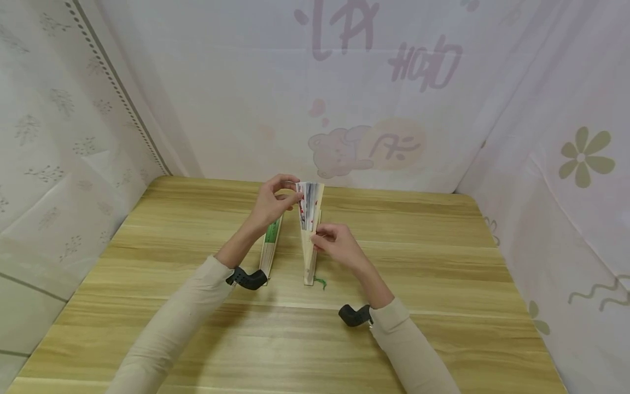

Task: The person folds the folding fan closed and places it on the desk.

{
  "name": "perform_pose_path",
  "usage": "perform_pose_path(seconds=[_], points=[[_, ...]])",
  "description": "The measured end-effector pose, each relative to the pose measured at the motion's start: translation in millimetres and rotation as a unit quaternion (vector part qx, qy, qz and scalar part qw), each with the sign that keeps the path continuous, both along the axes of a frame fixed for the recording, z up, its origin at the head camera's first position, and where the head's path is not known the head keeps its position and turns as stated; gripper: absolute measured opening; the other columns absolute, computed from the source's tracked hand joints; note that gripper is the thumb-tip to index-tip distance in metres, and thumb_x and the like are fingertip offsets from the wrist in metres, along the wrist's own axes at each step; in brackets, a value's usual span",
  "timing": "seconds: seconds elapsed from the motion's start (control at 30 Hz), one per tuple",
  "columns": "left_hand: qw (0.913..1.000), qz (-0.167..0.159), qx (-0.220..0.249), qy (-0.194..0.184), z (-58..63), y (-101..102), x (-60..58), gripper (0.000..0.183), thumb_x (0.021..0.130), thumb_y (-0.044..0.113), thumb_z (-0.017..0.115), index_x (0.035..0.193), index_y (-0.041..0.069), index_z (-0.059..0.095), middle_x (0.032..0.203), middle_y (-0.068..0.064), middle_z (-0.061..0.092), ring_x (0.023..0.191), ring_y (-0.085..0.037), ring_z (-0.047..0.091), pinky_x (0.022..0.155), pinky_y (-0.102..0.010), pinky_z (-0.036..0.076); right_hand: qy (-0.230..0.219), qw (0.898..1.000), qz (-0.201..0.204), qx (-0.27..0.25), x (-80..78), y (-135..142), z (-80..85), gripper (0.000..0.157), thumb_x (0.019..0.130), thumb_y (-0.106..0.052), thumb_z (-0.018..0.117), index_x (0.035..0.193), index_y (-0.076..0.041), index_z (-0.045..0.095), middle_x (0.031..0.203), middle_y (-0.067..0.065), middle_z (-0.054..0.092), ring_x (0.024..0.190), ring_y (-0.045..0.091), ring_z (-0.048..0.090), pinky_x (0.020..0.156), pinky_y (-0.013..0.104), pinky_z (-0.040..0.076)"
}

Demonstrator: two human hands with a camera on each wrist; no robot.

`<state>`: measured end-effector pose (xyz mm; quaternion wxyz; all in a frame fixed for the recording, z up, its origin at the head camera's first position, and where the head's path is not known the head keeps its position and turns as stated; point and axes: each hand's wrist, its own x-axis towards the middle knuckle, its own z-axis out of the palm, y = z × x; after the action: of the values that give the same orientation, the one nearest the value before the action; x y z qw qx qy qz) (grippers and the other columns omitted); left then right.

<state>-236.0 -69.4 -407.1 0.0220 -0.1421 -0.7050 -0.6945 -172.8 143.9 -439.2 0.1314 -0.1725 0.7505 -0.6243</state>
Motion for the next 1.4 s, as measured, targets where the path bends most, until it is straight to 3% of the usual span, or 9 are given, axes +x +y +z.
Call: perform_pose_path(seconds=[0.07,0.27,0.5,0.57,0.67,0.83,0.93,1.17,1.4], points=[[1.0,0.0,-0.002,-0.005,0.0,-0.2,0.6,0.033,0.095,0.001,0.072,0.127,-0.002,0.062,0.106,-0.017,0.064,0.086,-0.049,0.068,0.069,-0.046,0.056,-0.004,1.0,0.001,0.0,-0.1,-1.4,0.9,0.018,0.102,-0.005,0.063,0.112,0.009,0.069,0.094,0.015,0.067,0.089,0.042,0.062,0.084,0.052,0.056],[0.9994,-0.018,0.0,-0.031,-2.0,-4.0,3.0,0.032,0.101,0.006,0.065,0.132,0.002,0.061,0.112,-0.02,0.066,0.089,-0.035,0.071,0.07,-0.04,0.059,-0.009,1.0,-0.011,-0.002,0.1,-4.6,1.5,0.017,0.1,-0.002,0.065,0.111,0.01,0.069,0.097,0.016,0.069,0.09,0.042,0.065,0.084,0.053,0.056],[0.9982,-0.044,-0.013,-0.038,-2.8,-6.8,4.5,0.039,0.1,0.015,0.069,0.137,0.006,0.057,0.117,-0.019,0.063,0.091,-0.032,0.07,0.079,-0.053,0.057,0.007,1.0,-0.016,0.002,0.0,-6.0,-2.7,0.014,0.1,-0.001,0.065,0.107,0.011,0.069,0.094,0.016,0.069,0.083,0.032,0.067,0.081,0.053,0.056],[0.9979,-0.048,-0.02,-0.038,-2.4,-7.1,5.0,0.043,0.098,0.013,0.071,0.138,0.006,0.056,0.119,-0.018,0.061,0.088,-0.032,0.07,0.079,-0.052,0.057,0.008,1.0,-0.015,0.001,0.5,-6.2,-3.6,0.014,0.1,-0.001,0.065,0.107,0.011,0.068,0.094,0.016,0.068,0.083,0.029,0.067,0.081,0.053,0.056],[0.9976,-0.047,-0.033,-0.038,-1.4,-7.3,5.6,0.047,0.096,0.011,0.073,0.139,0.006,0.056,0.12,-0.018,0.06,0.084,-0.033,0.07,0.074,-0.042,0.058,0.003,1.0,-0.017,-0.004,1.4,-6.4,-4.1,0.015,0.1,-0.001,0.065,0.108,0.01,0.069,0.096,0.017,0.069,0.083,0.027,0.067,0.083,0.053,0.056],[0.9976,-0.043,-0.032,-0.044,1.5,-6.7,7.0,0.046,0.095,0.009,0.074,0.138,0.006,0.056,0.12,-0.018,0.06,0.09,-0.043,0.069,0.073,-0.039,0.056,-0.001,1.0,-0.021,-0.007,3.5,-4.8,-4.7,0.017,0.1,-0.002,0.065,0.112,0.009,0.069,0.099,0.018,0.069,0.088,0.036,0.066,0.086,0.055,0.055],[0.9977,-0.037,-0.032,-0.047,1.8,-5.8,7.3,0.045,0.095,0.009,0.074,0.136,0.006,0.057,0.12,-0.017,0.059,0.093,-0.042,0.069,0.075,-0.041,0.056,-0.001,1.0,-0.022,-0.01,4.5,-3.3,-5.0,0.018,0.101,-0.003,0.064,0.113,0.009,0.069,0.1,0.019,0.069,0.093,0.046,0.064,0.087,0.057,0.054],[0.9987,-0.024,-0.028,-0.037,0.1,-3.4,8.0,0.044,0.094,0.005,0.075,0.135,0.004,0.058,0.118,-0.017,0.059,0.087,-0.034,0.07,0.081,-0.06,0.053,0.008,1.0,-0.021,-0.008,4.7,-1.8,-4.0,0.019,0.101,-0.003,0.063,0.115,0.009,0.068,0.104,0.02,0.067,0.097,0.05,0.062,0.088,0.057,0.053],[0.9987,-0.02,-0.023,-0.041,1.4,-2.1,6.4,0.047,0.094,0.003,0.074,0.137,-0.001,0.056,0.117,-0.018,0.06,0.095,-0.045,0.068,0.073,-0.039,0.056,0.001,1.0,-0.027,-0.011,4.7,-1.6,-2.2,0.022,0.102,-0.006,0.064,0.117,0.009,0.067,0.101,0.018,0.068,0.094,0.048,0.063,0.088,0.058,0.053]])
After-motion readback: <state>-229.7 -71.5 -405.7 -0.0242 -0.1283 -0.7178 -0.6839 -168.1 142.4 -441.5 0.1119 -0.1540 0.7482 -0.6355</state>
